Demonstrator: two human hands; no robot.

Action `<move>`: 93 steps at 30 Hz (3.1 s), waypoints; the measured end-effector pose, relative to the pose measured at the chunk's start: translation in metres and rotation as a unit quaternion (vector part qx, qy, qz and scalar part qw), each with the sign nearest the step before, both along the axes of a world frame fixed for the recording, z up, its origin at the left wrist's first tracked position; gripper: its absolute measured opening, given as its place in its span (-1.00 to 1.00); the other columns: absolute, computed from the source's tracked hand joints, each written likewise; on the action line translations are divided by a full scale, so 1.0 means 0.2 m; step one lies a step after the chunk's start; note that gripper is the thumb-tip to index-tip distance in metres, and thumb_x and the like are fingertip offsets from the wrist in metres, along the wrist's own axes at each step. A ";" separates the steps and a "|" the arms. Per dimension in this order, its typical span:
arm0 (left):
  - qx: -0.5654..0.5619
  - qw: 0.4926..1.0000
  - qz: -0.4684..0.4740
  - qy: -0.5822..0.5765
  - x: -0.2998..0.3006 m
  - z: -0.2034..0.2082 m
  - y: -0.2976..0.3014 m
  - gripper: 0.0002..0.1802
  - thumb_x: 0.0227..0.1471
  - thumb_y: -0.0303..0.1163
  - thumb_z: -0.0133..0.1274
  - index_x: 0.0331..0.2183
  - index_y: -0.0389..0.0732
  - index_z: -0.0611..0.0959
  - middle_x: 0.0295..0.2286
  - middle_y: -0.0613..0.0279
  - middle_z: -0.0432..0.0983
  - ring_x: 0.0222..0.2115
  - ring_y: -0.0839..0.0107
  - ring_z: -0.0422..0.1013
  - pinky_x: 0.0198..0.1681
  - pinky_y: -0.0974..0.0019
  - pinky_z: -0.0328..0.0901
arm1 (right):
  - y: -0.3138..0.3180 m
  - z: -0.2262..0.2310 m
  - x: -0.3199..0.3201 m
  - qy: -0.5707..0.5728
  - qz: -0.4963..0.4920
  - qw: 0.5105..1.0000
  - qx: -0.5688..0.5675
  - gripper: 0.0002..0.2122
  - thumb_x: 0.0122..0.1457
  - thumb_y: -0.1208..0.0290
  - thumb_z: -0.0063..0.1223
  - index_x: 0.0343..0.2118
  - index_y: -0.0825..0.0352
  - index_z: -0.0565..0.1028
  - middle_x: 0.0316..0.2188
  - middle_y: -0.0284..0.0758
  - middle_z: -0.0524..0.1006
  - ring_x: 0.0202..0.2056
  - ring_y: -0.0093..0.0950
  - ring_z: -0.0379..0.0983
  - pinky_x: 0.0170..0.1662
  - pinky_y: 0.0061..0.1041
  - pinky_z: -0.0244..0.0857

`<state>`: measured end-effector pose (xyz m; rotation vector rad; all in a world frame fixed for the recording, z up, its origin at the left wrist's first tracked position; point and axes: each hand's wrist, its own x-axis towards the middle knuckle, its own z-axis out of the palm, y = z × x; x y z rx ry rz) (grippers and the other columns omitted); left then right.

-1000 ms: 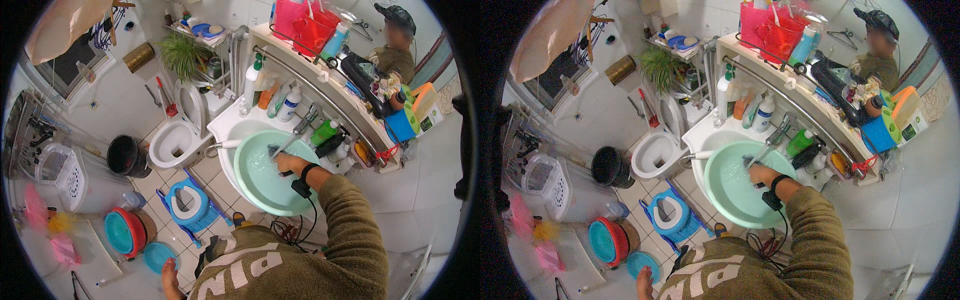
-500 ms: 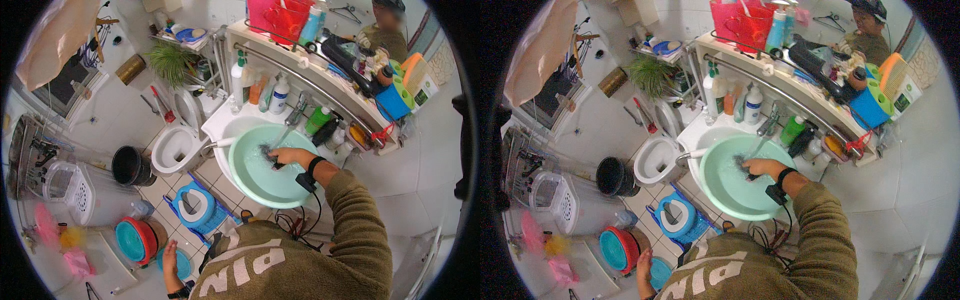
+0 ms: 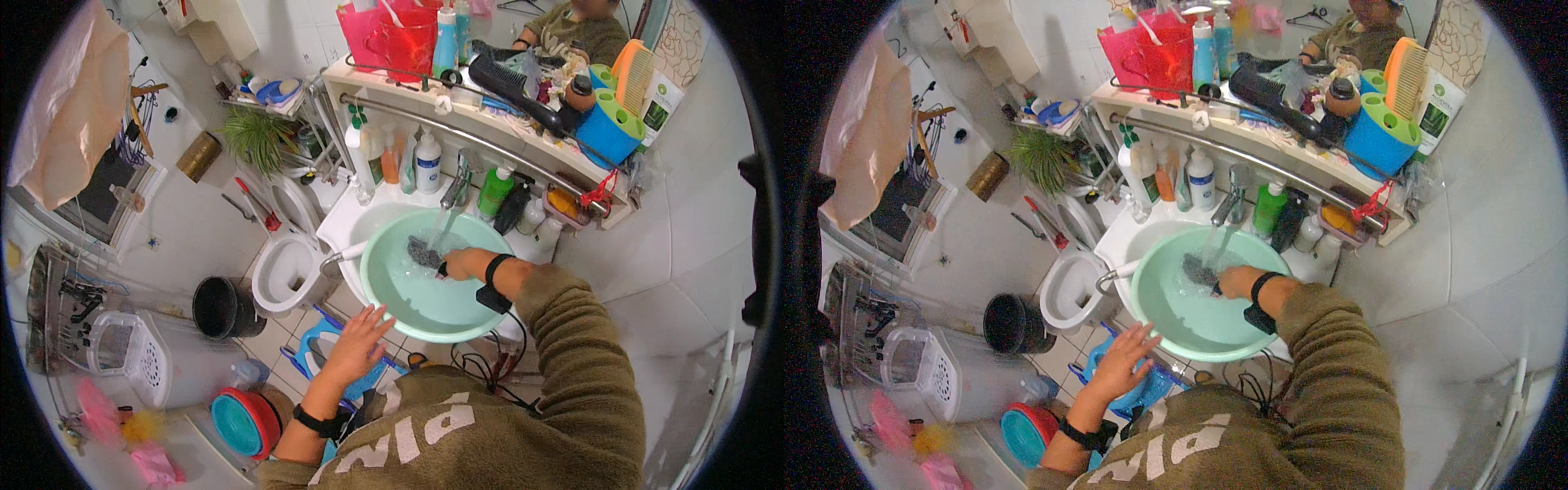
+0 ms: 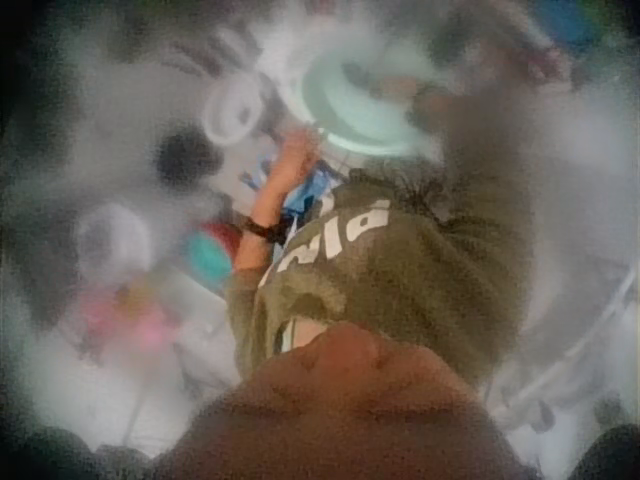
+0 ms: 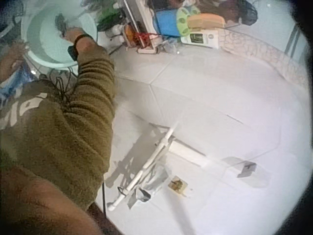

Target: The person rinses a blue and white child's potty with a handheld shower head, then scrubs the seat and rim with a steel wool pad. The person repeatedly dips the pad into a basin of water and scrubs different parts of the potty.

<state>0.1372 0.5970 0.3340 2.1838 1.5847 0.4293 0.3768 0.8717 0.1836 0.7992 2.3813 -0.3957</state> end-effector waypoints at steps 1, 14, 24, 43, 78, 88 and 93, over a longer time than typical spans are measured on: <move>0.001 1.000 -0.021 0.005 0.02 0.00 0.02 -0.36 0.03 -0.38 0.10 0.17 -0.01 0.37 0.24 0.16 0.13 0.25 0.05 0.03 0.27 -0.02 0.00 | -0.01 -0.04 0.01 -0.034 -0.012 0.998 0.055 -0.66 0.15 0.37 -0.06 -0.04 0.37 0.50 0.01 -0.15 0.46 0.01 -0.11 0.41 0.01 -0.20 0.33; -0.018 1.000 -0.001 0.003 0.02 -0.03 0.03 -0.30 0.01 -0.37 0.12 0.21 0.06 0.33 0.25 0.25 0.10 0.26 0.00 -0.02 0.27 -0.08 -0.04 | 0.12 -0.04 0.03 0.132 -0.076 0.988 -0.012 -0.65 0.06 0.47 -0.14 -0.09 0.29 0.57 -0.16 -0.06 0.56 -0.08 -0.12 0.48 -0.05 -0.16 0.35; -0.032 0.999 0.003 0.014 0.01 -0.03 0.03 -0.28 0.01 -0.36 0.11 0.22 0.11 0.31 0.26 0.29 0.09 0.27 0.03 -0.03 0.28 -0.11 -0.08 | 0.10 -0.18 0.02 0.000 0.082 0.996 -0.020 -0.64 0.06 0.51 -0.15 -0.06 0.30 0.52 -0.04 0.04 0.43 -0.04 -0.05 0.43 0.03 -0.12 0.29; -0.051 0.999 0.003 0.009 0.01 -0.02 0.02 -0.29 0.05 -0.37 0.08 0.23 0.12 0.28 0.27 0.31 0.06 0.30 0.06 -0.09 0.29 -0.16 -0.12 | -0.03 0.64 0.13 0.415 -0.183 0.868 0.201 -0.77 0.09 0.45 -0.03 -0.21 0.36 0.56 -0.10 -0.09 0.51 -0.13 -0.09 0.46 -0.05 -0.17 0.34; -0.063 0.998 0.015 -0.010 -0.01 -0.05 0.01 -0.30 0.07 -0.42 0.06 0.23 0.10 0.28 0.28 0.39 0.03 0.32 0.17 -0.12 0.28 -0.26 -0.14 | 0.05 0.80 0.02 0.390 -0.096 0.814 0.421 -0.55 -0.02 0.61 -0.08 0.03 0.49 0.37 0.14 0.01 0.28 0.21 -0.09 0.15 0.26 -0.16 0.02; -0.072 0.997 0.010 -0.010 -0.02 -0.04 0.01 -0.26 0.06 -0.43 0.06 0.25 0.13 0.23 0.28 0.33 0.03 0.32 0.13 -0.11 0.29 -0.25 -0.21 | -0.04 0.79 0.16 0.440 -0.180 0.837 0.270 -0.44 -0.05 0.62 -0.03 0.13 0.46 0.31 0.24 -0.01 0.19 0.28 -0.09 0.05 0.32 -0.23 -0.02; -0.050 0.999 0.018 -0.002 -0.03 -0.05 -0.01 -0.34 0.08 -0.38 0.04 0.22 0.07 0.29 0.27 0.36 0.06 0.30 0.20 -0.07 0.29 -0.20 -0.17 | -0.19 0.72 0.32 0.467 -0.223 0.825 0.226 -0.47 0.00 0.57 0.03 0.13 0.36 0.33 0.18 0.00 0.26 0.22 -0.06 0.15 0.27 -0.23 0.06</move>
